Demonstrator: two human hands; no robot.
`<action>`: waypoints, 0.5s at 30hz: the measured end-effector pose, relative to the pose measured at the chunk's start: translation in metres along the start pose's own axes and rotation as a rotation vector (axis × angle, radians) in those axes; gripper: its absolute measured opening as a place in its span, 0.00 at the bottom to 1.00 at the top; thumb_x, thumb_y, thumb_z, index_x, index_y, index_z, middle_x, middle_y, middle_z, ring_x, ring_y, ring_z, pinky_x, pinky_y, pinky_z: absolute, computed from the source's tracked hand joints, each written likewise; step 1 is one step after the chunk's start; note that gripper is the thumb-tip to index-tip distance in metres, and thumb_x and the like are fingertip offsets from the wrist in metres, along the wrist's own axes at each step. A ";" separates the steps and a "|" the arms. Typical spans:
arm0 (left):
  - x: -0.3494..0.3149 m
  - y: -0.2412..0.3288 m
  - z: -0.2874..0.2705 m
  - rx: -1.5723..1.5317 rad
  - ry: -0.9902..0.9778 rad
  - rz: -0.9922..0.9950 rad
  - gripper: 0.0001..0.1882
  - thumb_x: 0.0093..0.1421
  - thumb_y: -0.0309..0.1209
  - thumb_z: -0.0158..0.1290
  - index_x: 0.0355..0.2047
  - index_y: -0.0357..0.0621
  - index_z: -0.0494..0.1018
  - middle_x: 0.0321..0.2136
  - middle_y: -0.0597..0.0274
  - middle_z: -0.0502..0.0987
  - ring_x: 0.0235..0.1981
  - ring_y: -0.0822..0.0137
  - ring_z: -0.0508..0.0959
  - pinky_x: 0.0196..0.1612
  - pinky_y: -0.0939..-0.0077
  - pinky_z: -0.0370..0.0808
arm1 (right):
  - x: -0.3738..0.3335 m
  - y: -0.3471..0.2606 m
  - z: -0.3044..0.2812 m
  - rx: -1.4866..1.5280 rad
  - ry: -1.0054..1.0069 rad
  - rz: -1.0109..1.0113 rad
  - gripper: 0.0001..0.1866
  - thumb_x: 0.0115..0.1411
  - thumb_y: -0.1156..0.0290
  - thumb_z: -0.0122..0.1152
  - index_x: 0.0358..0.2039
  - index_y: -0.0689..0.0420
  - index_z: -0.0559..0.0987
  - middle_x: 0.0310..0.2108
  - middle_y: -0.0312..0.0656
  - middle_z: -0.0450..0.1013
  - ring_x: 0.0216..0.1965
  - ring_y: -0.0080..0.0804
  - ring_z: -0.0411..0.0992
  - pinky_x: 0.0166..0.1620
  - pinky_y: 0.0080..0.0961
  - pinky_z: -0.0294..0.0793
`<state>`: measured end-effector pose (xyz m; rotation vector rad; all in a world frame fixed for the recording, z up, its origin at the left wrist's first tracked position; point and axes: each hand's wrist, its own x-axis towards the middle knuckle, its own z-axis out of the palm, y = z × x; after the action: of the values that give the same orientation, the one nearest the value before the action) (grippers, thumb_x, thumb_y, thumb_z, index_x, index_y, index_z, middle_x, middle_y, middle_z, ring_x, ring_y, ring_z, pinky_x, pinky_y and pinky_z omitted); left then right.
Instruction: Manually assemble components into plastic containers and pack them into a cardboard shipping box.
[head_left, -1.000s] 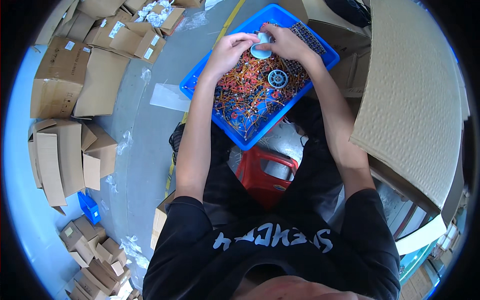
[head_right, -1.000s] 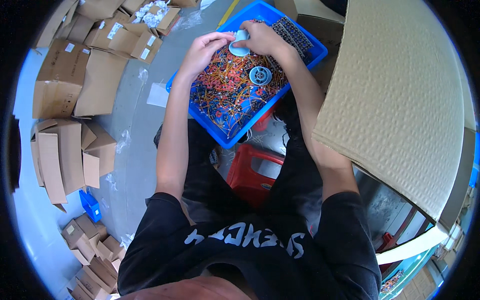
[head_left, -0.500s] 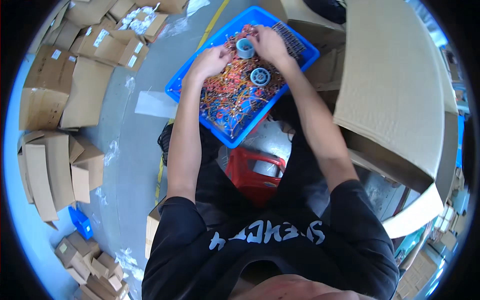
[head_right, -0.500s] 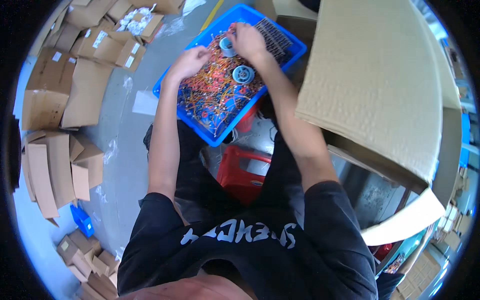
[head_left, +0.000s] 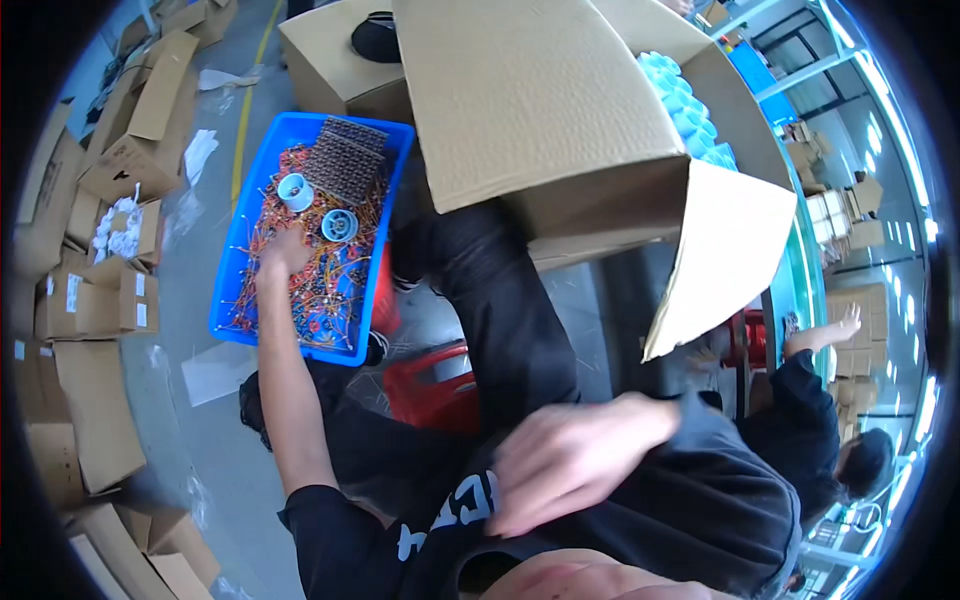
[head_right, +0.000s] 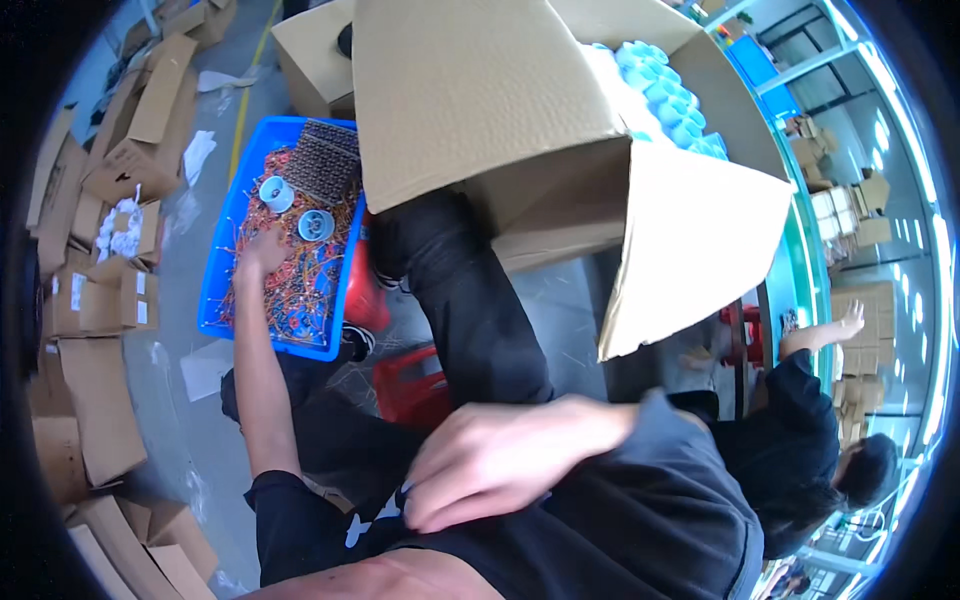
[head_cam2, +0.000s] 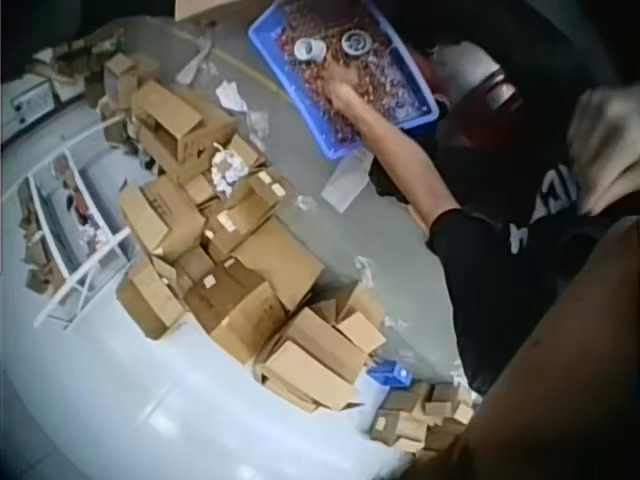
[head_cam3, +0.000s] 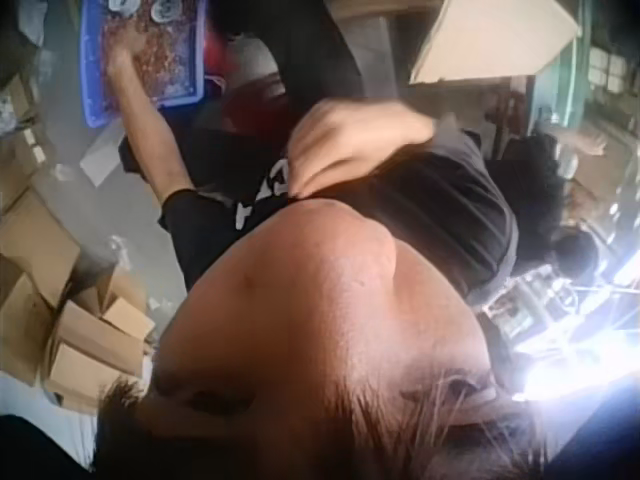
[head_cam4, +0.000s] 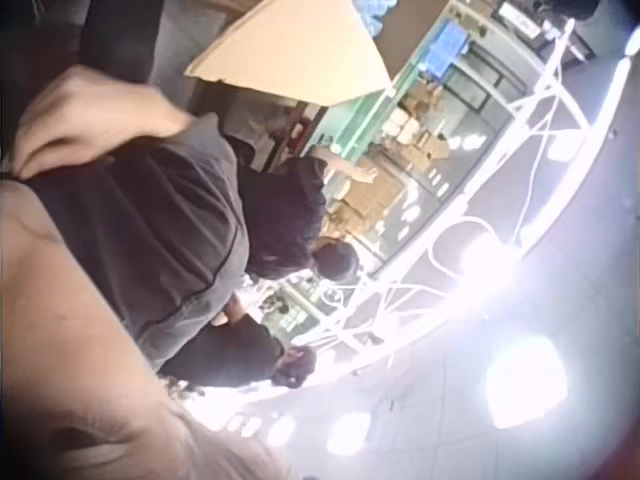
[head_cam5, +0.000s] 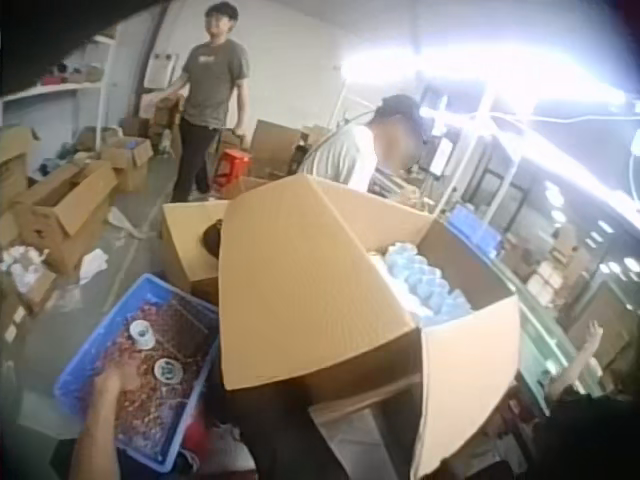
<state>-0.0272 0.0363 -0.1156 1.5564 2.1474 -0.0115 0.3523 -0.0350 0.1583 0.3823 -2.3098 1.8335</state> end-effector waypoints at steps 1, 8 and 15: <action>-0.004 -0.005 0.003 0.001 0.012 -0.028 0.25 0.52 0.41 0.54 0.47 0.40 0.70 0.50 0.37 0.69 0.50 0.45 0.72 0.52 0.55 0.70 | -0.009 -0.032 -0.032 -0.011 0.029 0.059 0.07 0.60 0.71 0.57 0.31 0.62 0.77 0.30 0.48 0.75 0.30 0.37 0.74 0.31 0.30 0.73; 0.001 -0.018 0.011 -0.021 0.049 -0.055 0.25 0.51 0.37 0.57 0.48 0.43 0.66 0.54 0.36 0.62 0.51 0.39 0.69 0.51 0.52 0.70 | -0.109 -0.079 -0.232 -1.782 0.839 0.656 0.08 0.58 0.69 0.58 0.29 0.60 0.78 0.24 0.42 0.74 0.25 0.29 0.73 0.30 0.22 0.71; 0.013 0.009 0.012 -0.026 0.088 0.015 0.20 0.51 0.34 0.57 0.42 0.41 0.66 0.46 0.38 0.68 0.46 0.40 0.71 0.48 0.52 0.70 | -0.323 -0.047 -0.404 -1.529 0.393 1.427 0.11 0.53 0.64 0.61 0.32 0.58 0.79 0.29 0.47 0.77 0.27 0.39 0.75 0.32 0.32 0.74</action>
<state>-0.0176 0.0481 -0.1292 1.5854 2.1938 0.0911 0.6636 0.3790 0.2029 -1.8437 -2.7926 -0.4001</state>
